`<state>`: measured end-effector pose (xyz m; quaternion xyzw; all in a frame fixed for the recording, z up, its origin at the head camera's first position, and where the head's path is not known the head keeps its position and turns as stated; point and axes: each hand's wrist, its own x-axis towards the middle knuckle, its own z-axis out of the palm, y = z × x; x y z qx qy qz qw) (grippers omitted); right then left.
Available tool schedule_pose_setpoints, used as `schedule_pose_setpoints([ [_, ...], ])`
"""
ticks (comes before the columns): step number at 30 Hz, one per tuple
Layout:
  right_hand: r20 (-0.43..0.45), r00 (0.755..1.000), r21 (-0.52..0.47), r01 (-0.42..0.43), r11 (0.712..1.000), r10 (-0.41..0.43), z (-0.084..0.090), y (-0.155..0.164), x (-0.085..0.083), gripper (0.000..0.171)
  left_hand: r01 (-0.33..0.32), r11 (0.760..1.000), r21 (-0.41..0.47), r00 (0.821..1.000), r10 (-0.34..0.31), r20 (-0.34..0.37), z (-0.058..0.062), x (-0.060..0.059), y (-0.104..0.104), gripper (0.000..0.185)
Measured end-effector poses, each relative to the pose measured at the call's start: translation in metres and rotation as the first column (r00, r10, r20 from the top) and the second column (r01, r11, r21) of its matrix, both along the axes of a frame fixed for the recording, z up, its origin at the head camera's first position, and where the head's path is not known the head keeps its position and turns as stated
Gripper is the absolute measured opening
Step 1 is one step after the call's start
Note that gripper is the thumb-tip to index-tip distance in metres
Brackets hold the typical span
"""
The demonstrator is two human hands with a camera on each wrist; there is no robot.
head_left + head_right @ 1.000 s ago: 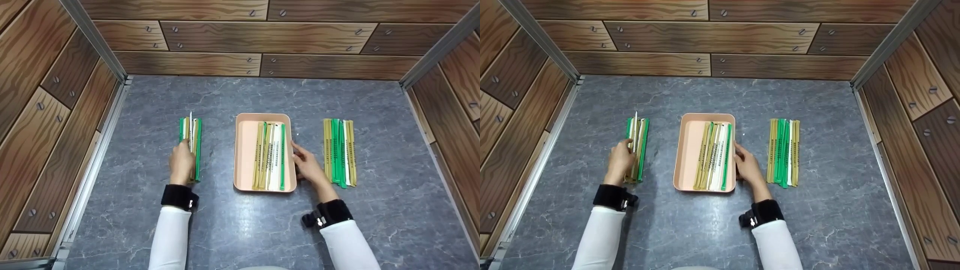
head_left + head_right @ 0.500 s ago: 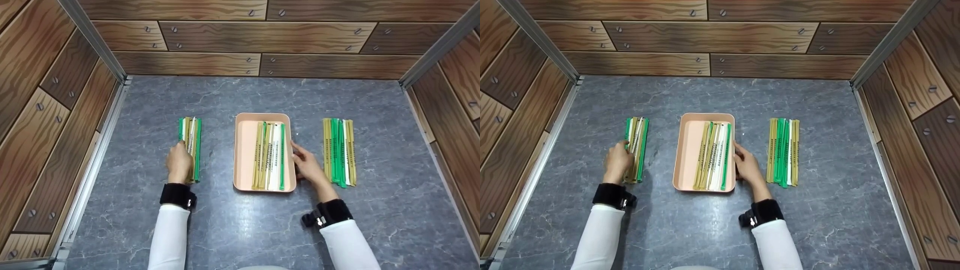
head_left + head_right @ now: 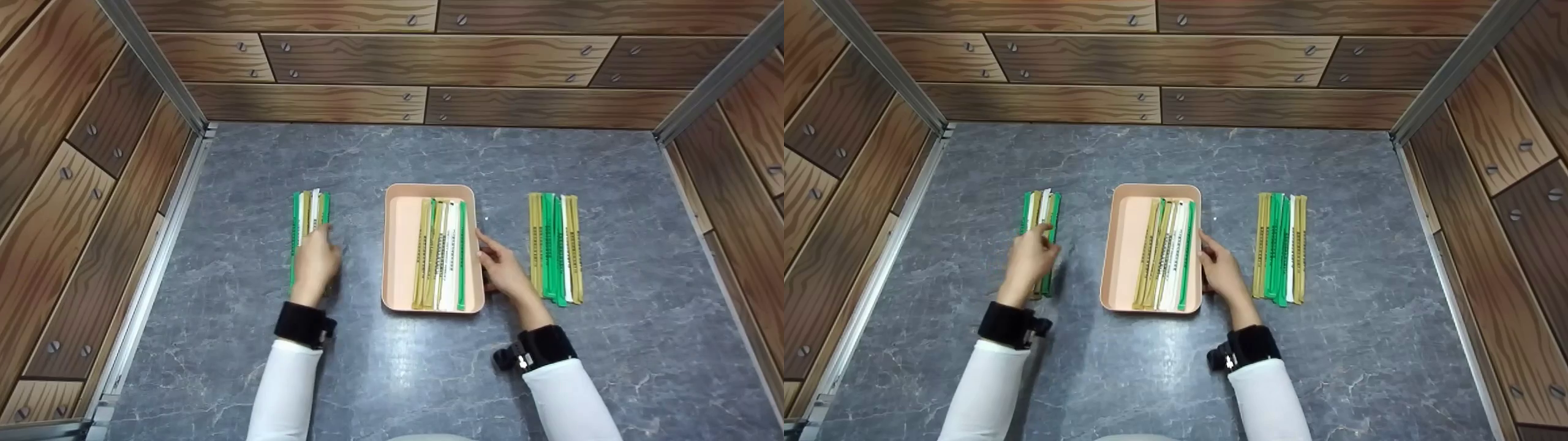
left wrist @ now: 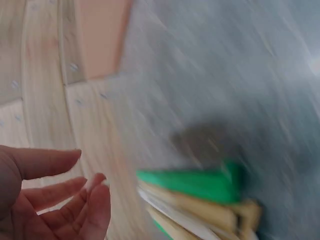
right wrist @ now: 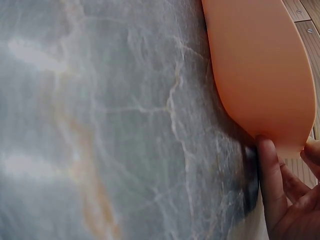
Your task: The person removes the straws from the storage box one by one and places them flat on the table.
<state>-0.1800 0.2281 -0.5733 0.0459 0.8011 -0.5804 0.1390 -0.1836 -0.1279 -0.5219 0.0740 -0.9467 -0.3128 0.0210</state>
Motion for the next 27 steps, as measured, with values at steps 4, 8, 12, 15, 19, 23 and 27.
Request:
schedule_pose_setpoints([
  [4, -0.006, 1.000, -0.008, 0.002, 1.000, -0.002, -0.001, 0.000, 0.000, 0.051, 0.133, 0.991, 0.028, 0.990, -0.131, -0.059, 0.008, 0.004, 0.024, 0.046],
  [8, -0.013, 1.000, 0.006, 0.003, 1.000, -0.003, -0.001, 0.000, 0.001, 0.051, 0.277, 0.961, 0.006, 0.960, -0.276, -0.044, 0.013, 0.009, 0.051, 0.042],
  [12, -0.016, 1.000, 0.010, 0.009, 1.000, -0.009, -0.001, 0.000, 0.001, 0.051, 0.397, 0.917, 0.016, 0.917, -0.398, 0.038, 0.012, 0.016, 0.080, 0.041],
  [15, -0.010, 1.000, 0.008, 0.007, 1.000, -0.007, 0.000, 0.000, 0.001, 0.051, 0.442, 0.897, -0.011, 0.892, -0.439, 0.105, 0.005, 0.019, 0.099, 0.040],
  [19, -0.002, 1.000, 0.008, 0.006, 1.000, -0.006, 0.000, 0.000, 0.000, 0.052, 0.465, 0.876, -0.127, 0.883, -0.448, 0.141, -0.006, 0.021, 0.116, 0.034],
  [23, -0.008, 1.000, 0.001, 0.007, 1.000, -0.007, -0.001, 0.000, 0.000, 0.052, 0.466, 0.860, -0.207, 0.884, -0.442, 0.150, -0.014, 0.021, 0.124, 0.027],
  [27, -0.026, 1.000, 0.000, -0.002, 1.000, 0.002, -0.001, 0.001, 0.000, 0.052, 0.465, 0.855, -0.231, 0.885, -0.439, 0.155, -0.021, 0.019, 0.127, 0.024],
])
